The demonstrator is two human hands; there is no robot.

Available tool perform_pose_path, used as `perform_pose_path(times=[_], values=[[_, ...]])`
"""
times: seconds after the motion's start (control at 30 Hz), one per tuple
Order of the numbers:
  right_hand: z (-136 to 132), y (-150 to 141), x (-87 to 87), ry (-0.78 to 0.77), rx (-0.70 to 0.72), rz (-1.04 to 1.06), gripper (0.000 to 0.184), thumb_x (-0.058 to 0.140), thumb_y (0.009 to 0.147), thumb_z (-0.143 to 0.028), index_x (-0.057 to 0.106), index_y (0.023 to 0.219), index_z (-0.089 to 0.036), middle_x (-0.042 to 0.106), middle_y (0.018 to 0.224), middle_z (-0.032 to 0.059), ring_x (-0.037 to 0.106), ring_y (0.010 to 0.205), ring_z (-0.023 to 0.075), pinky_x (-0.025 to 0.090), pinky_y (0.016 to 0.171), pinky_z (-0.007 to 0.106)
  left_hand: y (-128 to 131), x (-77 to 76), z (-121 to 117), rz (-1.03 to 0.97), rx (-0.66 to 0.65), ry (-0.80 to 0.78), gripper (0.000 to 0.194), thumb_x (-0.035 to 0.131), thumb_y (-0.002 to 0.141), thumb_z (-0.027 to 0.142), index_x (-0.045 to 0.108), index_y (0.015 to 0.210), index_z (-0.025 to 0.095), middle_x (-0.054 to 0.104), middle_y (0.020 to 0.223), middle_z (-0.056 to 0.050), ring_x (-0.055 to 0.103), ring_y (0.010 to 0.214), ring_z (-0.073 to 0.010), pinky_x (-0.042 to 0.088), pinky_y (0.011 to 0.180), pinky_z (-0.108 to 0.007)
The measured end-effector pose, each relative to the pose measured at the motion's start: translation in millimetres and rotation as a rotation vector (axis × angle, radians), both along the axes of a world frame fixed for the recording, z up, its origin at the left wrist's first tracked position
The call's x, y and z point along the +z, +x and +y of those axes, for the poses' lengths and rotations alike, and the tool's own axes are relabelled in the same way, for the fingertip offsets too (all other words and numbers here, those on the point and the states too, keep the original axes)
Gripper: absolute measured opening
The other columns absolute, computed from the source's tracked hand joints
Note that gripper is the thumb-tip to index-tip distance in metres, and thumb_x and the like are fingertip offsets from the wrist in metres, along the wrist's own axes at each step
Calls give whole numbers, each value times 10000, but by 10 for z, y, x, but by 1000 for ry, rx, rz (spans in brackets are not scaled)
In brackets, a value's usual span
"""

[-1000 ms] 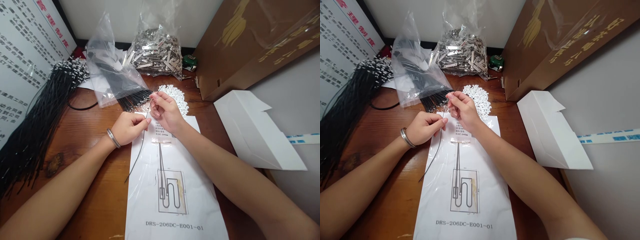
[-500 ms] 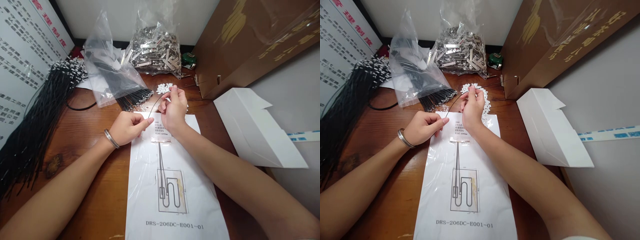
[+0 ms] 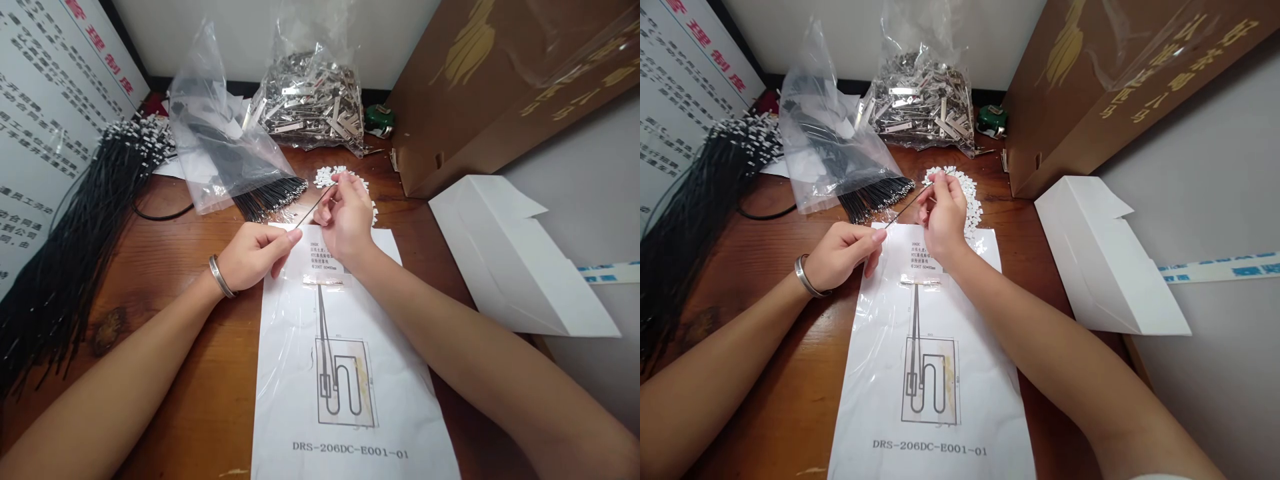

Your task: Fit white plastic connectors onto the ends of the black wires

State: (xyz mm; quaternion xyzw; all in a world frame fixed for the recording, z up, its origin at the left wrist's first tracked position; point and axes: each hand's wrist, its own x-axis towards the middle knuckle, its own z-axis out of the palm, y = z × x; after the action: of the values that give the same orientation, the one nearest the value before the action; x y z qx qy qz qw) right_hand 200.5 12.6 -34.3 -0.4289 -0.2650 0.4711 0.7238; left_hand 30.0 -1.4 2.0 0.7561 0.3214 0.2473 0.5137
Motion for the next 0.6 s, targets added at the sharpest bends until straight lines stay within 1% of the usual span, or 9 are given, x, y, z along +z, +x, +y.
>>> perform_pose_path(times=[0.03, 0.1, 0.17, 0.23, 0.33, 0.4, 0.5, 0.6], values=[[-17, -12, 31, -9, 68, -7, 286, 628, 910, -487, 493, 836, -247, 483, 572, -90, 371, 366, 45, 264, 373, 211, -9, 3, 3, -15, -33, -25, 615, 510, 896, 628, 539, 486, 172, 551, 422, -22, 446, 418, -90, 365, 479, -247], [-57, -37, 89, -31, 197, -26, 297, 663, 890, -478, 516, 813, -232, 495, 561, -90, 368, 362, 38, 261, 371, 204, -21, -2, 12, -40, -45, -65, 625, 473, 904, 658, 616, 551, 163, 584, 443, -33, 469, 423, -98, 369, 471, -247], [-94, -59, 126, -37, 297, -48, 311, 693, 867, -481, 538, 801, -219, 525, 567, -84, 374, 363, 33, 262, 370, 196, -18, -12, 22, -49, -18, -73, 605, 483, 901, 657, 634, 591, 160, 586, 442, -25, 472, 418, -97, 371, 466, -241], [-121, -72, 134, -15, 364, -80, 329, 725, 832, -495, 566, 791, -209, 559, 579, -74, 387, 372, 31, 255, 365, 190, -2, -17, 28, -39, 27, -63, 536, 540, 889, 617, 626, 620, 161, 574, 435, -3, 476, 414, -95, 383, 476, -232], [-143, -79, 109, 62, 424, -144, 343, 763, 782, -509, 621, 769, -197, 593, 585, -57, 406, 391, 34, 258, 364, 188, 30, -17, 29, -28, 73, -38, 460, 597, 871, 563, 607, 648, 162, 561, 438, 21, 475, 417, -91, 404, 496, -227], [-151, -80, 87, 103, 447, -189, 330, 766, 775, -509, 657, 759, -198, 591, 567, -54, 409, 402, 41, 284, 375, 193, 42, -25, 29, -43, 83, -24, 454, 594, 873, 563, 600, 663, 161, 562, 450, 26, 472, 421, -90, 411, 501, -228], [-155, -80, 72, 125, 487, -242, 316, 774, 767, -503, 685, 733, -201, 572, 537, -53, 418, 415, 55, 327, 394, 206, 40, -49, 34, -58, 102, -5, 447, 566, 893, 555, 604, 686, 161, 571, 462, 24, 483, 433, -96, 419, 515, -233], [-151, -76, 82, 131, 520, -256, 332, 778, 757, -513, 704, 726, -191, 556, 522, -49, 423, 419, 56, 313, 394, 205, 28, -60, 37, -32, 101, 17, 448, 539, 911, 517, 603, 652, 157, 566, 455, 17, 495, 448, -101, 425, 535, -236]])
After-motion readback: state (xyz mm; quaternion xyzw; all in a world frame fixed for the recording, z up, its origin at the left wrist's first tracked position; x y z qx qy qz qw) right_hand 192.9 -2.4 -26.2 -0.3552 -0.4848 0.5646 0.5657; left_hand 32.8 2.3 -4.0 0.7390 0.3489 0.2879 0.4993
